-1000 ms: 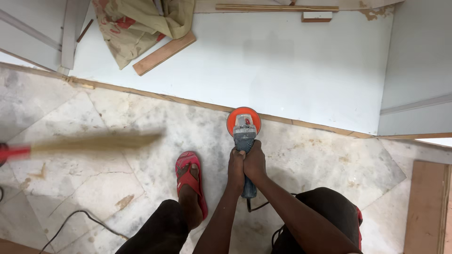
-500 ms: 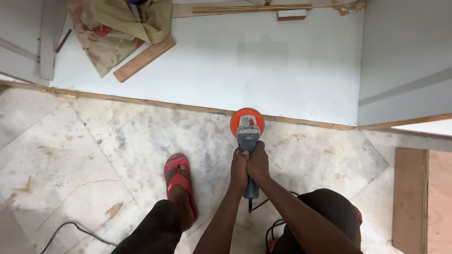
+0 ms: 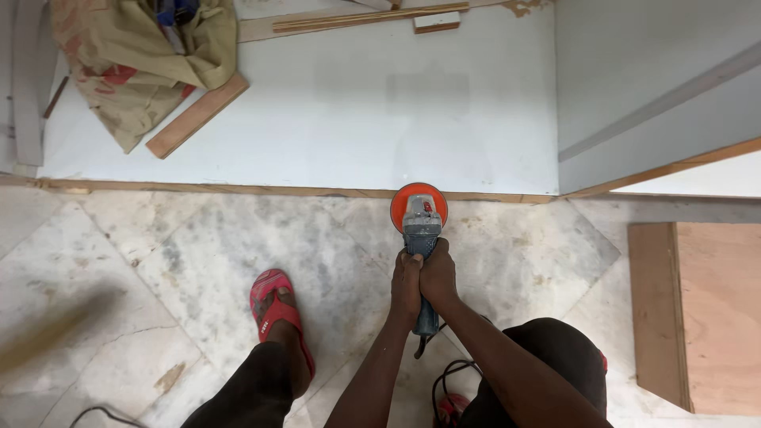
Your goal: The person uses an angle grinder to smooth the edge of a wooden trim piece installed along the base of a white cabinet. The person moves the grinder along the trim and works around a corner.
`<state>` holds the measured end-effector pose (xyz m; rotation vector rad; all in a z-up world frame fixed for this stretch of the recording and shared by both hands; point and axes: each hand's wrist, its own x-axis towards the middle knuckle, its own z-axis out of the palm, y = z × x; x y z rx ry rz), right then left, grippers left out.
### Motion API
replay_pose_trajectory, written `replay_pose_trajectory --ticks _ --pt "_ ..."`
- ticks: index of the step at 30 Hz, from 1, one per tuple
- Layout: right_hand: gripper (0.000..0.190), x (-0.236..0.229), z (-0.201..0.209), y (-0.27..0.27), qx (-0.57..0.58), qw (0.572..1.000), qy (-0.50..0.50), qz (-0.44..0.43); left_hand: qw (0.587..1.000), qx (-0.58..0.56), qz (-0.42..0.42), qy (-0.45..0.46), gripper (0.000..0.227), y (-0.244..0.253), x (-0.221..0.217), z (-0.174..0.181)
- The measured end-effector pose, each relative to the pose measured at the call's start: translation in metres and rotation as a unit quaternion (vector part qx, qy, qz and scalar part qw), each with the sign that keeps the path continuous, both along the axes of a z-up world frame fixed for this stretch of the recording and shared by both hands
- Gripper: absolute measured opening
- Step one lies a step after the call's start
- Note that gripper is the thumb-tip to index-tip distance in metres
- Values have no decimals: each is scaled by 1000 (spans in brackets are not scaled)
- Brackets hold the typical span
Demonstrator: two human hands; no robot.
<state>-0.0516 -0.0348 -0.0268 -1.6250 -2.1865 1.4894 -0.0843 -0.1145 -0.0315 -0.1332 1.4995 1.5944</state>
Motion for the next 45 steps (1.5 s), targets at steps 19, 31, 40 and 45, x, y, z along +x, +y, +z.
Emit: replay_pose_trajectory --ticks 19,31,40,45 --pt "66 68 10 52 -1 995 26 -94 995 30 -90 9 53 59 47 16" --pt "64 108 17 90 5 985 48 -166 984 7 -172 34 57 107 77 20" --pt "63 134 16 105 21 972 47 -230 967 -33 -244 68 60 126 93 36" --pt "61 143 20 98 6 971 45 -233 965 -27 -256 49 62 118 101 43"
